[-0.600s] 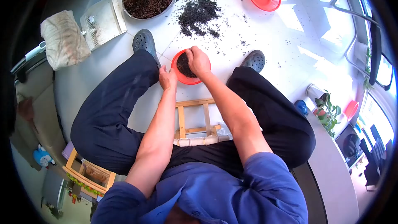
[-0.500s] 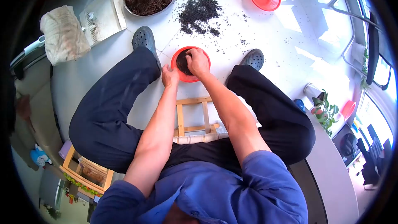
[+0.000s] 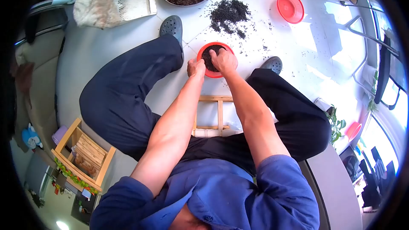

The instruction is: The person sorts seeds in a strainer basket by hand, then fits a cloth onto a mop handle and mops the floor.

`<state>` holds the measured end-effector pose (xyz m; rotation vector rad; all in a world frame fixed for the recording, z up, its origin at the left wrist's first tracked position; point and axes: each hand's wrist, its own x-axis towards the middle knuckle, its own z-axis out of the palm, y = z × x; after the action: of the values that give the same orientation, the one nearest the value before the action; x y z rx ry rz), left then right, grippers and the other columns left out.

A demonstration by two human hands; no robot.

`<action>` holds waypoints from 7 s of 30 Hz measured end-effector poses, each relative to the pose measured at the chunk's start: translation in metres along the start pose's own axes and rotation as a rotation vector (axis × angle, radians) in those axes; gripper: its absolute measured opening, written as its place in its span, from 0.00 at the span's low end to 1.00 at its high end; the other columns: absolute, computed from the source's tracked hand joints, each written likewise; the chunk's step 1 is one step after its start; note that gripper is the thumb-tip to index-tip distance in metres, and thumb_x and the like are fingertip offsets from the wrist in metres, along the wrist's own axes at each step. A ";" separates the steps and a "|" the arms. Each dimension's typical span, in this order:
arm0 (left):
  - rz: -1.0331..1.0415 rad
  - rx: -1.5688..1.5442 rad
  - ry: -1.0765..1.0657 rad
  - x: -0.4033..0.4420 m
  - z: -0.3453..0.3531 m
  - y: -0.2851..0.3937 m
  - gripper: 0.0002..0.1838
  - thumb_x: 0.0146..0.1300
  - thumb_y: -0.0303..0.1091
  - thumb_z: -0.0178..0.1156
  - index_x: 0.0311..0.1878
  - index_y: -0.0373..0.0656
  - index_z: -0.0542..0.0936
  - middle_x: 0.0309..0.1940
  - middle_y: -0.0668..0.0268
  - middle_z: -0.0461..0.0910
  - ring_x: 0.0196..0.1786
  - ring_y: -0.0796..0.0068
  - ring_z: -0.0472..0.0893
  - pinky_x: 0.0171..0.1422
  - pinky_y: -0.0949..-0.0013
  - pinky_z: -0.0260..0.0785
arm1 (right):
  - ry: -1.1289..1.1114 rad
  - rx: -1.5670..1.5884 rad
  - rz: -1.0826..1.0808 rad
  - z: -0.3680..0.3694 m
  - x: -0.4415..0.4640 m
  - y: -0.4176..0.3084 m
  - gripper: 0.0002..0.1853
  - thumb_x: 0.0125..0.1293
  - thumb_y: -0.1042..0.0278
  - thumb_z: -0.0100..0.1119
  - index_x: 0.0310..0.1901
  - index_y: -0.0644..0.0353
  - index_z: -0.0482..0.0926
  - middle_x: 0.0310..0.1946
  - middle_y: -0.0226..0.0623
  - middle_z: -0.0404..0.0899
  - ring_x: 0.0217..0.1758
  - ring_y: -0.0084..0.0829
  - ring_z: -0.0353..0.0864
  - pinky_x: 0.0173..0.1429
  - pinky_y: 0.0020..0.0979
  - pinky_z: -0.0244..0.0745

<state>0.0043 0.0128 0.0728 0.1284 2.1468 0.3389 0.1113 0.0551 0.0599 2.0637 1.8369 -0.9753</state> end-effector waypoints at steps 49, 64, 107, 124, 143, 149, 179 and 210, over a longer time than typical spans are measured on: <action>0.316 -0.163 -0.730 -0.081 -0.109 -0.034 0.28 0.70 0.52 0.50 0.61 0.36 0.68 0.55 0.61 0.71 0.58 0.60 0.73 0.62 0.56 0.68 | 0.449 0.933 -0.004 -0.109 -0.179 -0.054 0.16 0.60 0.54 0.55 0.38 0.57 0.85 0.40 0.50 0.83 0.49 0.46 0.82 0.56 0.43 0.74; 0.421 -0.131 -0.852 -0.077 -0.127 -0.042 0.23 0.68 0.48 0.52 0.61 0.47 0.70 0.56 0.66 0.74 0.59 0.64 0.74 0.60 0.62 0.67 | 0.414 0.927 -0.366 -0.109 -0.188 -0.098 0.16 0.52 0.66 0.53 0.41 0.60 0.84 0.40 0.51 0.82 0.46 0.50 0.81 0.53 0.45 0.74; 0.416 -0.032 -0.844 -0.183 -0.035 0.109 0.17 0.71 0.36 0.51 0.55 0.33 0.71 0.54 0.54 0.75 0.55 0.64 0.77 0.58 0.64 0.71 | 0.440 0.368 0.736 -0.045 0.024 0.423 0.12 0.60 0.61 0.57 0.42 0.55 0.80 0.40 0.47 0.82 0.49 0.45 0.80 0.56 0.39 0.73; 0.497 -0.373 -0.982 -0.191 -0.099 0.115 0.14 0.70 0.33 0.53 0.53 0.35 0.74 0.48 0.61 0.78 0.52 0.73 0.78 0.58 0.68 0.70 | 0.074 1.051 0.016 -0.050 0.080 0.031 0.07 0.55 0.70 0.60 0.32 0.64 0.79 0.23 0.37 0.81 0.24 0.27 0.83 0.31 0.28 0.77; 0.460 -0.739 -1.001 -0.183 -0.158 0.101 0.11 0.70 0.32 0.51 0.49 0.35 0.75 0.43 0.61 0.79 0.46 0.75 0.80 0.53 0.70 0.72 | 0.148 1.270 0.128 -0.055 0.023 0.013 0.10 0.62 0.73 0.57 0.43 0.70 0.79 0.31 0.40 0.82 0.29 0.26 0.83 0.33 0.26 0.80; 0.485 -0.846 -0.860 -0.164 -0.158 0.111 0.09 0.70 0.31 0.51 0.48 0.39 0.76 0.43 0.62 0.79 0.45 0.69 0.79 0.51 0.67 0.72 | 0.242 1.011 0.523 0.000 -0.051 0.112 0.19 0.64 0.58 0.59 0.45 0.67 0.78 0.31 0.37 0.80 0.30 0.26 0.82 0.33 0.27 0.78; 0.537 -0.621 -0.740 -0.140 -0.121 0.128 0.13 0.69 0.34 0.53 0.50 0.36 0.76 0.47 0.61 0.77 0.51 0.67 0.77 0.58 0.65 0.68 | -0.178 1.060 0.445 0.038 -0.029 0.078 0.13 0.56 0.65 0.50 0.27 0.61 0.84 0.21 0.36 0.83 0.21 0.27 0.83 0.36 0.27 0.80; 0.506 -0.646 -0.696 -0.151 -0.121 0.126 0.21 0.70 0.26 0.48 0.65 0.36 0.66 0.60 0.60 0.71 0.59 0.65 0.74 0.61 0.54 0.69 | -0.844 0.274 0.091 0.049 -0.050 0.208 0.12 0.54 0.66 0.59 0.40 0.53 0.86 0.33 0.33 0.85 0.35 0.27 0.82 0.46 0.33 0.78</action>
<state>-0.0149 0.0773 0.2938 0.3574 1.2202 1.0849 0.2907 -0.0544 -0.0025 1.4490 1.1968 -1.7839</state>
